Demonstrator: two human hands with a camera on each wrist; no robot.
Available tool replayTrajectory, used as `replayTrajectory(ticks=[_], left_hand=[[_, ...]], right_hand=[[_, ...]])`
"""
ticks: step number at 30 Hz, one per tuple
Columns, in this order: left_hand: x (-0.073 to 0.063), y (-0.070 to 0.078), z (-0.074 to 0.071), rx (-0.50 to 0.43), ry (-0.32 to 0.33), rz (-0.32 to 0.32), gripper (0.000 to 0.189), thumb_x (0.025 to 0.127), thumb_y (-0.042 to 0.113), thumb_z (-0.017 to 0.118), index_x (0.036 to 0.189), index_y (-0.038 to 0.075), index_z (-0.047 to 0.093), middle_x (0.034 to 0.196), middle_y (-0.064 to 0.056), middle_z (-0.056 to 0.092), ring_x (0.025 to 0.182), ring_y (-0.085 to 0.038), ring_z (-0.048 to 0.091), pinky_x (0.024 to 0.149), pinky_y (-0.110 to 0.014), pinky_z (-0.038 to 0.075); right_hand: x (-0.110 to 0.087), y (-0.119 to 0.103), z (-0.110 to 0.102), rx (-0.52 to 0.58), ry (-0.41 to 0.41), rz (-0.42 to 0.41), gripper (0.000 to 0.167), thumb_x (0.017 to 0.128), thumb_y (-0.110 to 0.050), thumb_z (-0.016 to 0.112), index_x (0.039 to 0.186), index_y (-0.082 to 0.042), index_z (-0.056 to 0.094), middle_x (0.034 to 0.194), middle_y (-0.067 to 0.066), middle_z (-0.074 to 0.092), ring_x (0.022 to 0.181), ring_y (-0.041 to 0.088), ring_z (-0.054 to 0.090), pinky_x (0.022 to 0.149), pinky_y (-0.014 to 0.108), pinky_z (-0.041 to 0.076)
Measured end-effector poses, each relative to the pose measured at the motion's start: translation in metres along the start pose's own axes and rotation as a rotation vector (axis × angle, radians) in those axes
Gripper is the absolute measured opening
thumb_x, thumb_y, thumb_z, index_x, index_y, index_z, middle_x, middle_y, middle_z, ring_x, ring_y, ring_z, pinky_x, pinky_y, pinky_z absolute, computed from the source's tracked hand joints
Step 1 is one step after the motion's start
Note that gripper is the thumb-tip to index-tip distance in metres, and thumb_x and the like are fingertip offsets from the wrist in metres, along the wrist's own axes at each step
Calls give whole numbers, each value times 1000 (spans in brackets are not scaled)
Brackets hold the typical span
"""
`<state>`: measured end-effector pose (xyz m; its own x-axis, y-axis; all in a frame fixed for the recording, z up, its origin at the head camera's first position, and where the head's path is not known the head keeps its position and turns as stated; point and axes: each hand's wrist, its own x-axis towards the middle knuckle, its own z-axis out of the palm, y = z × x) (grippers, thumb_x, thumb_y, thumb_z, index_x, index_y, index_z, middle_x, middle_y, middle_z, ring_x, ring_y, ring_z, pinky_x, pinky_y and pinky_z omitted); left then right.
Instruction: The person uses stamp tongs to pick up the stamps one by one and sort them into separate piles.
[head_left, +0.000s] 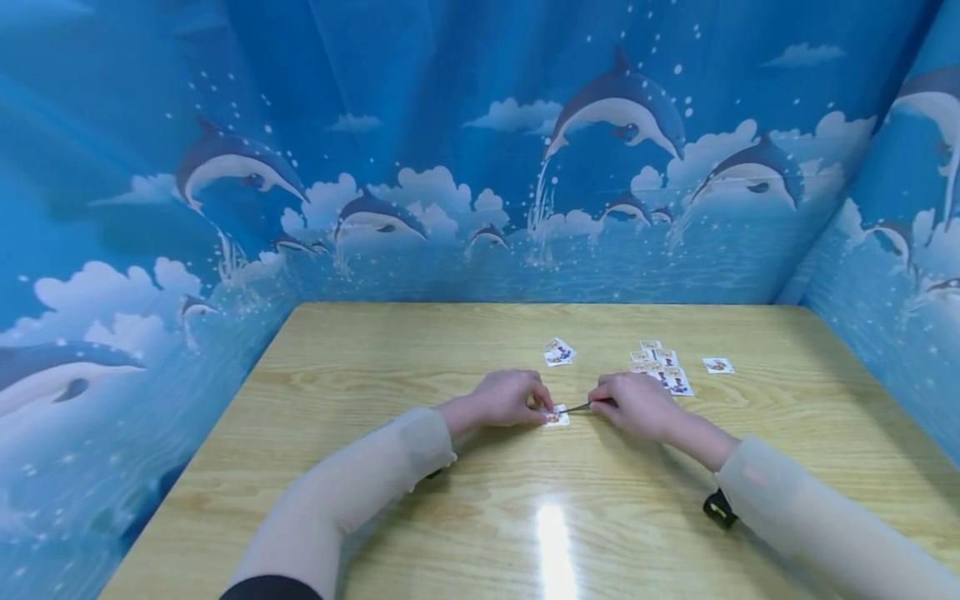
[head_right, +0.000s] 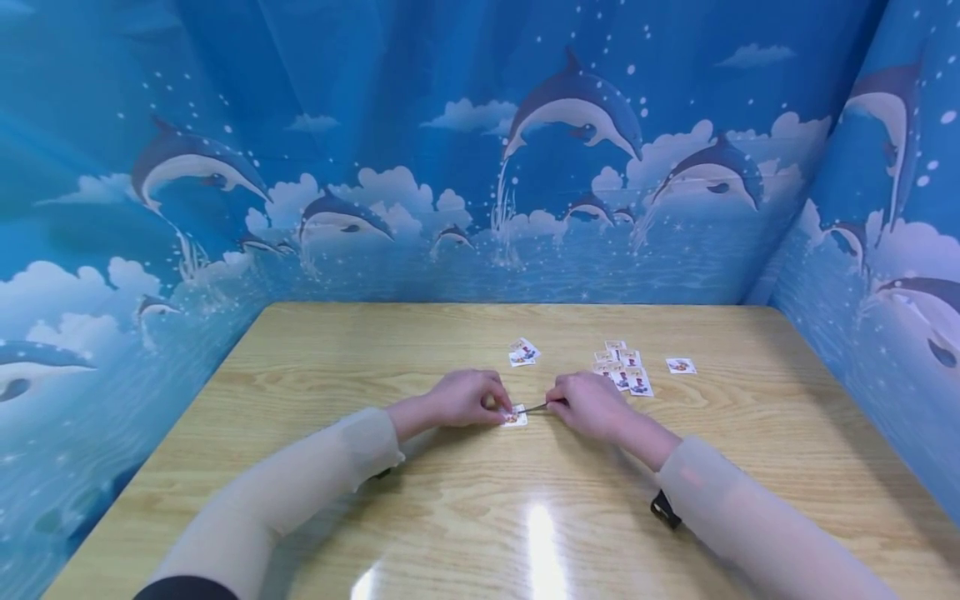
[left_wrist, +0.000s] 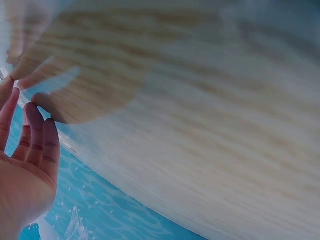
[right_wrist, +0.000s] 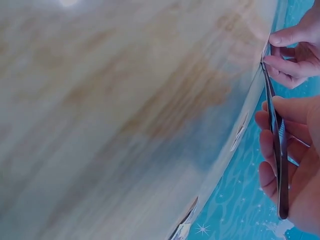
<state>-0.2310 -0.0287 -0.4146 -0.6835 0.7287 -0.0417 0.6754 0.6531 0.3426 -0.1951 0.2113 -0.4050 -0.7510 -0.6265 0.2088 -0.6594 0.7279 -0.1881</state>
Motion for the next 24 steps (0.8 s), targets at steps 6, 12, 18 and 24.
replayTrajectory(ticks=[6, 12, 18, 24], left_hand=[[2, 0, -2, 1, -13, -12, 15, 85, 34, 76, 97, 27, 75, 87, 14, 56, 76, -3, 52, 65, -21, 42], [3, -1, -6, -123, -34, -33, 13, 85, 28, 76, 98, 24, 75, 89, 13, 60, 80, -3, 55, 71, -21, 44], [12, -10, -10, -240, -33, -97, 11, 85, 23, 76, 96, 20, 75, 90, 13, 66, 82, -3, 58, 78, -23, 46], [31, -20, -15, -177, 15, -157, 17, 88, 27, 73, 103, 19, 74, 95, 8, 68, 84, -6, 59, 81, -27, 47]], right_hand=[[-1, 0, -1, 14, 14, 7, 5, 87, -10, 71, 88, -12, 75, 73, -11, 54, 60, 6, 51, 51, 28, 42], [-2, 1, -2, 19, 28, 20, 5, 86, -10, 71, 89, -11, 76, 73, -10, 55, 60, 7, 52, 51, 28, 42], [-10, 6, -16, 38, 55, 105, 9, 87, -11, 71, 94, -9, 77, 78, -8, 61, 63, 8, 55, 53, 29, 43], [-23, 19, -34, 38, 71, 193, 12, 88, -10, 70, 98, -6, 76, 85, -1, 66, 66, 14, 58, 55, 34, 43]])
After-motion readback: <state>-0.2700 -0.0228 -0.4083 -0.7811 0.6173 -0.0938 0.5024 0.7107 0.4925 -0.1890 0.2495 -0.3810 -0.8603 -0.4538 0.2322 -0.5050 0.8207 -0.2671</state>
